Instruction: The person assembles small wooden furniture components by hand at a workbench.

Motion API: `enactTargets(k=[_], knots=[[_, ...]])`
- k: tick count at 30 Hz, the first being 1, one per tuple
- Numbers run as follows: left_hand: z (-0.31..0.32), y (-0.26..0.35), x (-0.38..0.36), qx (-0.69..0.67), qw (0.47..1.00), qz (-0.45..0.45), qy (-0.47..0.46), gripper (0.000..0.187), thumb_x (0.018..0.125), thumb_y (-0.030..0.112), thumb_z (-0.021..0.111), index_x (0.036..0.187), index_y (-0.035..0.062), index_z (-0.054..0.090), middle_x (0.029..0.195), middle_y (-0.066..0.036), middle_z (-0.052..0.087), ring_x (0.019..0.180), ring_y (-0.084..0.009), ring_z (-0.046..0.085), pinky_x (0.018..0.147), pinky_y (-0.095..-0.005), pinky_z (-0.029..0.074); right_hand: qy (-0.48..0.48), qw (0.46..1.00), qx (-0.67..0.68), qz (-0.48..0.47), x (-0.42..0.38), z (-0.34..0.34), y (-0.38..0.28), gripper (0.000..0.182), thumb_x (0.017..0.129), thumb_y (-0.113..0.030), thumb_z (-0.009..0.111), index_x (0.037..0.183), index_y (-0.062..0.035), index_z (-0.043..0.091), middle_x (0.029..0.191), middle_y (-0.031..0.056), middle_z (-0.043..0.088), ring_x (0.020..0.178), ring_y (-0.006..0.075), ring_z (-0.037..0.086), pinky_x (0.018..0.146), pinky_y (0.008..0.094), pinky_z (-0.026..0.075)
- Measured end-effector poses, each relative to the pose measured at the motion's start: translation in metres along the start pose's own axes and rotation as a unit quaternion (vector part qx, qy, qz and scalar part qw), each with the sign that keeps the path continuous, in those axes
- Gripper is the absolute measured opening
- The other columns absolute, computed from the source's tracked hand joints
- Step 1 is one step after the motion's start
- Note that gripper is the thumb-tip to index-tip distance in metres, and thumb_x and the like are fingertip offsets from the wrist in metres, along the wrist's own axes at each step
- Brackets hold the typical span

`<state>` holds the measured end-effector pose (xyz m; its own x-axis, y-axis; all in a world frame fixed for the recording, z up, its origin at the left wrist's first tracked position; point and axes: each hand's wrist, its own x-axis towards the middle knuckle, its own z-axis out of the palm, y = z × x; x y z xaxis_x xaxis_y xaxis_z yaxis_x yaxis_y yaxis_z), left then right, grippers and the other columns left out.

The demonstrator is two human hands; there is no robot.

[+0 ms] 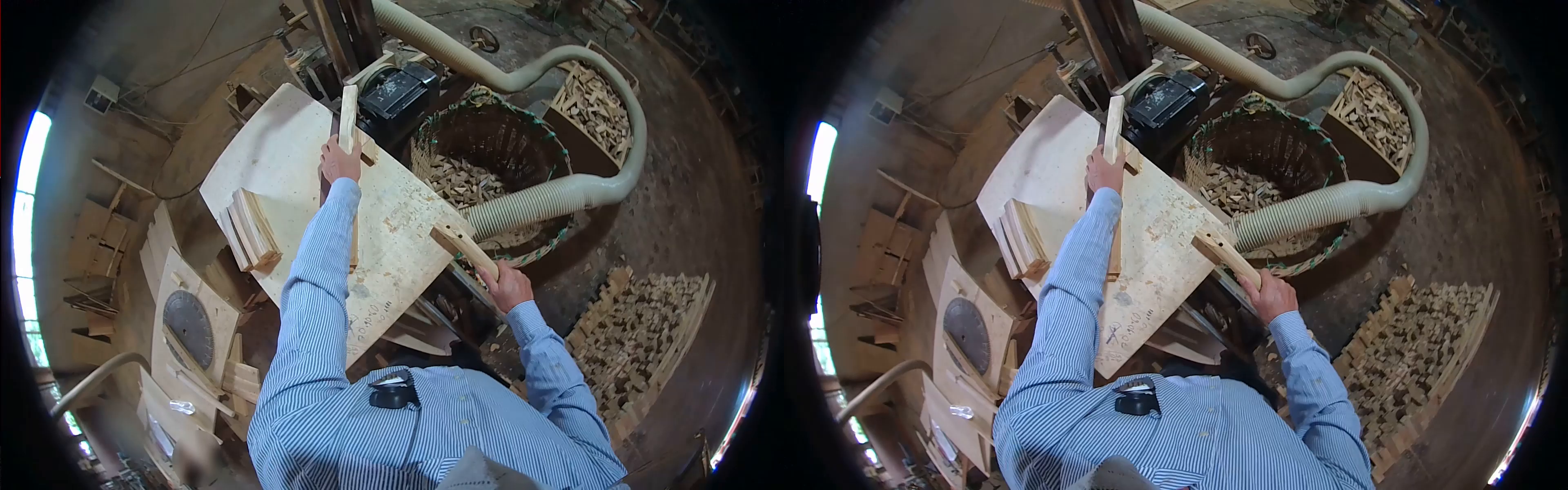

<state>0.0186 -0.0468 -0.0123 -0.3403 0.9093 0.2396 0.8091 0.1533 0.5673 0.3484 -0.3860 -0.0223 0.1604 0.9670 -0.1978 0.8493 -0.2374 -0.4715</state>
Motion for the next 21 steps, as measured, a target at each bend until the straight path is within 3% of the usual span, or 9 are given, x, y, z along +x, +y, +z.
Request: enactTargets(k=[1,3,4,5,7,8,11,17,21], knots=[[-0.004,-0.003,-0.013,0.007,1.000,0.006,-0.004,0.066,0.091,0.045,0.078,0.144,0.0101,0.058,0.143,-0.015,0.059,0.134,-0.0359,0.054,0.113,-0.0496,0.042,0.006,1.000,-0.002,-0.004,-0.005,0.000,0.003,0.060,0.103,-0.062,0.056,0.103,-0.0021,0.065,0.089,0.0273,0.074,0.084,0.0451,0.073,0.078,0.0562,0.057],[-0.011,-0.006,-0.044,0.068,0.968,0.239,0.032,0.059,0.097,0.040,0.074,0.145,0.0105,0.057,0.147,-0.014,0.057,0.138,-0.0346,0.052,0.114,-0.0516,0.040,-0.014,1.000,-0.007,0.000,-0.011,-0.006,0.013,0.061,0.103,-0.062,0.055,0.103,-0.0018,0.065,0.091,0.0259,0.075,0.084,0.0442,0.074,0.077,0.0544,0.058],[-0.019,-0.006,-0.058,0.097,0.951,0.295,-0.005,0.057,0.102,0.040,0.067,0.149,0.0102,0.055,0.151,-0.013,0.056,0.144,-0.0349,0.047,0.119,-0.0552,0.033,-0.013,1.000,-0.005,-0.003,-0.016,-0.007,0.018,0.061,0.103,-0.062,0.055,0.102,-0.0018,0.065,0.091,0.0252,0.075,0.084,0.0441,0.074,0.076,0.0541,0.058],[-0.026,-0.004,-0.072,0.102,0.949,0.298,-0.010,0.057,0.102,0.040,0.067,0.149,0.0102,0.055,0.151,-0.013,0.056,0.144,-0.0349,0.047,0.119,-0.0552,0.033,-0.012,1.000,-0.002,-0.007,-0.020,-0.007,0.022,0.061,0.102,-0.062,0.055,0.101,-0.0018,0.064,0.091,0.0246,0.075,0.083,0.0440,0.074,0.076,0.0539,0.058],[-0.033,-0.003,-0.092,0.222,0.897,0.381,-0.035,0.060,0.105,0.045,0.059,0.154,0.0108,0.050,0.155,-0.012,0.056,0.148,-0.0361,0.044,0.123,-0.0576,0.026,-0.015,1.000,0.004,-0.006,-0.029,-0.008,0.031,0.061,0.103,-0.063,0.055,0.100,-0.0022,0.064,0.091,0.0241,0.075,0.083,0.0437,0.074,0.075,0.0538,0.058],[-0.035,0.000,-0.097,0.234,0.899,0.363,-0.077,0.063,0.108,0.051,0.050,0.157,0.0113,0.047,0.157,-0.010,0.054,0.154,-0.0356,0.037,0.126,-0.0614,0.017,-0.014,1.000,0.002,-0.008,-0.033,-0.009,0.035,0.061,0.103,-0.063,0.055,0.099,-0.0025,0.064,0.090,0.0235,0.075,0.082,0.0435,0.074,0.075,0.0537,0.058],[-0.037,0.007,-0.108,0.252,0.886,0.377,-0.097,0.065,0.108,0.053,0.050,0.160,0.0133,0.044,0.159,-0.010,0.052,0.156,-0.0352,0.033,0.128,-0.0633,0.014,-0.018,1.000,0.008,-0.002,-0.046,-0.011,0.049,0.060,0.103,-0.063,0.055,0.099,-0.0034,0.064,0.089,0.0228,0.075,0.081,0.0424,0.074,0.075,0.0531,0.058],[-0.036,0.020,-0.125,0.327,0.859,0.372,-0.129,0.070,0.107,0.059,0.048,0.164,0.0188,0.039,0.166,-0.008,0.044,0.158,-0.0357,0.030,0.128,-0.0672,0.009,-0.026,1.000,0.007,0.006,-0.062,-0.012,0.072,0.060,0.103,-0.063,0.055,0.096,-0.0040,0.062,0.086,0.0223,0.075,0.079,0.0407,0.075,0.072,0.0527,0.059],[-0.025,0.027,-0.119,0.298,0.867,0.381,-0.122,0.073,0.105,0.063,0.047,0.164,0.0209,0.039,0.167,-0.008,0.042,0.158,-0.0357,0.030,0.128,-0.0681,0.009,-0.027,0.999,0.012,0.015,-0.071,-0.017,0.074,0.058,0.102,-0.062,0.057,0.095,-0.0041,0.061,0.085,0.0236,0.074,0.079,0.0431,0.073,0.072,0.0539,0.058]])
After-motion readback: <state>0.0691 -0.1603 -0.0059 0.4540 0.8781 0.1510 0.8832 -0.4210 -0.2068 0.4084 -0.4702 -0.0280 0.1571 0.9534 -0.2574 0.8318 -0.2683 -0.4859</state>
